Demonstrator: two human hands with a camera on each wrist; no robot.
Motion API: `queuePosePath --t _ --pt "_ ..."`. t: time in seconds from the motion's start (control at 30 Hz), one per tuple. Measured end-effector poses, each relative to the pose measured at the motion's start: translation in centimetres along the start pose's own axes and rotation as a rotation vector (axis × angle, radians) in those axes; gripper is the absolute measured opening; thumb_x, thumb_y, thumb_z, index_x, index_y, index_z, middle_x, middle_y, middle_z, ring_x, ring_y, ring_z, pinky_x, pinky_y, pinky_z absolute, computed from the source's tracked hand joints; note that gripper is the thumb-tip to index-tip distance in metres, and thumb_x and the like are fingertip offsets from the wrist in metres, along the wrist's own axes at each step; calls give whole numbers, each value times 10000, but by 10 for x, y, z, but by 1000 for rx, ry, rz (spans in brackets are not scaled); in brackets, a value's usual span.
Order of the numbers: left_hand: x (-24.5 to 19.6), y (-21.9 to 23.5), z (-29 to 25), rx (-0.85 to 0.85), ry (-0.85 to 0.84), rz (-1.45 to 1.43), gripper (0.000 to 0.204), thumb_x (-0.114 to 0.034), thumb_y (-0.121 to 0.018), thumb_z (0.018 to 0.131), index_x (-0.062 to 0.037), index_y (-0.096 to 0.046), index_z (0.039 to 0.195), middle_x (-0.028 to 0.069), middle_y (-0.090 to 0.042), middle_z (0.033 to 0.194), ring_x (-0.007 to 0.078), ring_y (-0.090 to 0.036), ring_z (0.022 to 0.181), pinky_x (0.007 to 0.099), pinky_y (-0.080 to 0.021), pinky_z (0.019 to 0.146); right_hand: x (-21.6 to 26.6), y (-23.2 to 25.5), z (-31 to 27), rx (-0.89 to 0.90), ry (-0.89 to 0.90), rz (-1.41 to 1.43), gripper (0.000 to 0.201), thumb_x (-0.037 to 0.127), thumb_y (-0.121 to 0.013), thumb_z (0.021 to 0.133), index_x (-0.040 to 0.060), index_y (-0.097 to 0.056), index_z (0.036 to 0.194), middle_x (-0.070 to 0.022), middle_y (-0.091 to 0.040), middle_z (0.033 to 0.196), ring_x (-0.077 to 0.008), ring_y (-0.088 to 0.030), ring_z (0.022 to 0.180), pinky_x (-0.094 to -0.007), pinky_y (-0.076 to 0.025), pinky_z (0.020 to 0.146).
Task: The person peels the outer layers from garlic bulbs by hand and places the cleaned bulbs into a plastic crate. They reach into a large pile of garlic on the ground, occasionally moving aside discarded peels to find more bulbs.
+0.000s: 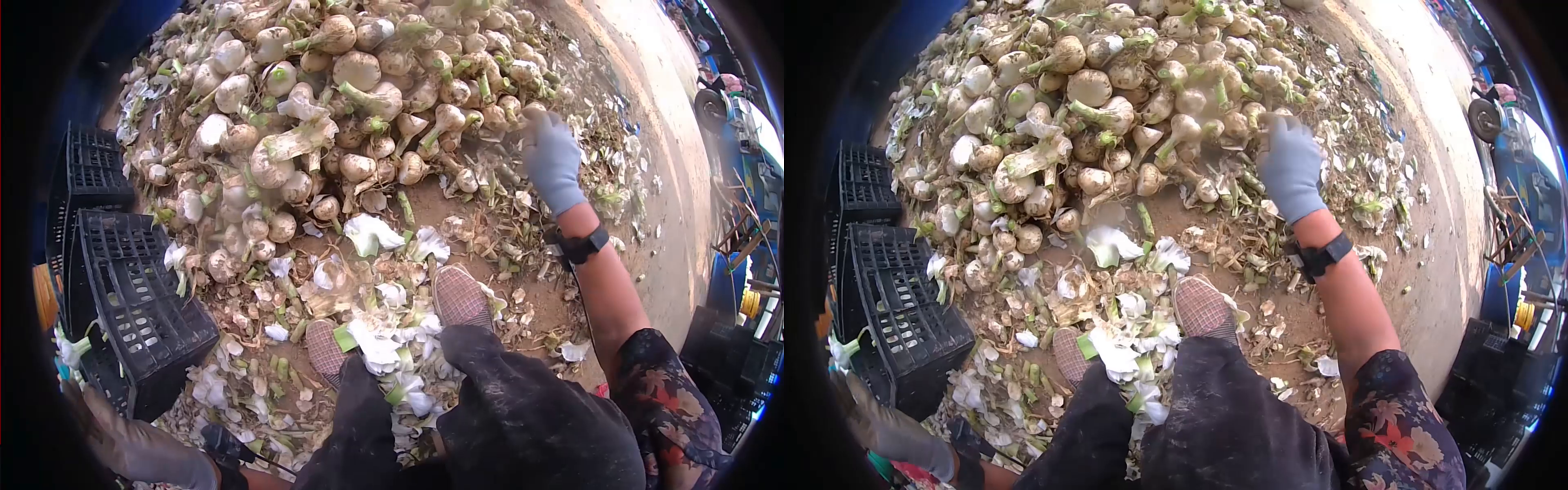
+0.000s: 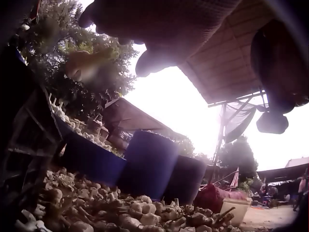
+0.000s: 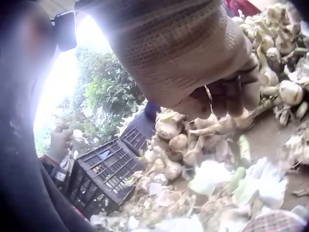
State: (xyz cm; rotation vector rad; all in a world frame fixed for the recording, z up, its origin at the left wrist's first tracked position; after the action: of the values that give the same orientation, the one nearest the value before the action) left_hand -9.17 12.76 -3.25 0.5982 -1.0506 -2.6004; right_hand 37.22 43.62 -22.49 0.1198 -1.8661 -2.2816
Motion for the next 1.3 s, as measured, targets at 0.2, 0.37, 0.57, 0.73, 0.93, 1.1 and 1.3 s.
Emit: queuePosePath --t 0.2,0.37,0.57,0.73,0.93,1.1,1.3 --pt "-67 -123 -89 550 553 -756 237 15 -529 918 38 -559 1152 95 -607 1116 137 -580 1027 253 -441 910 -96 -61 10 556 -352 226 303 276 -625 840 96 -622 1082 -171 -665 976 -364 -618 935 -431 -473 828" --pt "-127 -160 -131 1041 323 -793 457 -149 -718 735 -9 -583 1149 143 -613 1055 260 -608 976 360 -488 857 4 34 -64 360 278 91 272 115 -663 741 152 -676 1009 -72 -671 898 -281 -608 888 -405 -406 847" --pt "-176 -175 -157 1130 117 -1062 730 -207 -801 629 -69 -486 1273 146 -512 1219 278 -526 1133 366 -460 929 124 39 -104 916 -136 1332 285 198 -669 862 8 -638 1072 -55 -659 880 -110 -628 797 -261 -508 729" --pt "-158 -169 -147 1039 279 -956 679 -100 -808 609 -14 -503 1210 123 -517 1194 204 -528 1102 314 -426 957 155 17 -111 1108 -177 1293 377 335 -563 946 -32 -631 997 -35 -631 747 -82 -587 703 -258 -471 609" --pt "-133 -174 -159 1060 448 -1048 728 12 -760 595 -7 -479 1266 101 -517 1223 201 -538 1107 322 -445 950 177 12 -112 835 9 1165 326 285 -518 962 -22 -610 1021 -166 -646 763 -236 -633 680 -353 -477 615" --pt "-126 -169 -157 1082 909 -1392 747 60 -736 590 -14 -464 1282 90 -529 1230 174 -531 1122 300 -454 962 188 20 -115 925 59 1215 222 211 -535 926 11 -595 1002 -184 -631 807 -324 -631 750 -400 -478 671" --pt "-107 -173 -169 866 1465 -1729 637 -473 -605 868 -179 -384 1388 131 -534 1265 214 -603 955 295 -531 560 201 25 -117 639 612 680 316 211 -660 821 11 -584 1053 -191 -632 830 -368 -624 801 -435 -476 753"
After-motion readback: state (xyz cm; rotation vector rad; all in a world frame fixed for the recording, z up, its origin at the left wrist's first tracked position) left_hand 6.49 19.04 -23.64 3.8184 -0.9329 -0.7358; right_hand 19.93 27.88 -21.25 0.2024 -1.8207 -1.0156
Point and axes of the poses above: each hand's wrist, its own z-axis towards the middle knuckle, its own y-axis out of the back of the hand, x = y × z, the point moved 5 cm from there along z, towards the middle knuckle
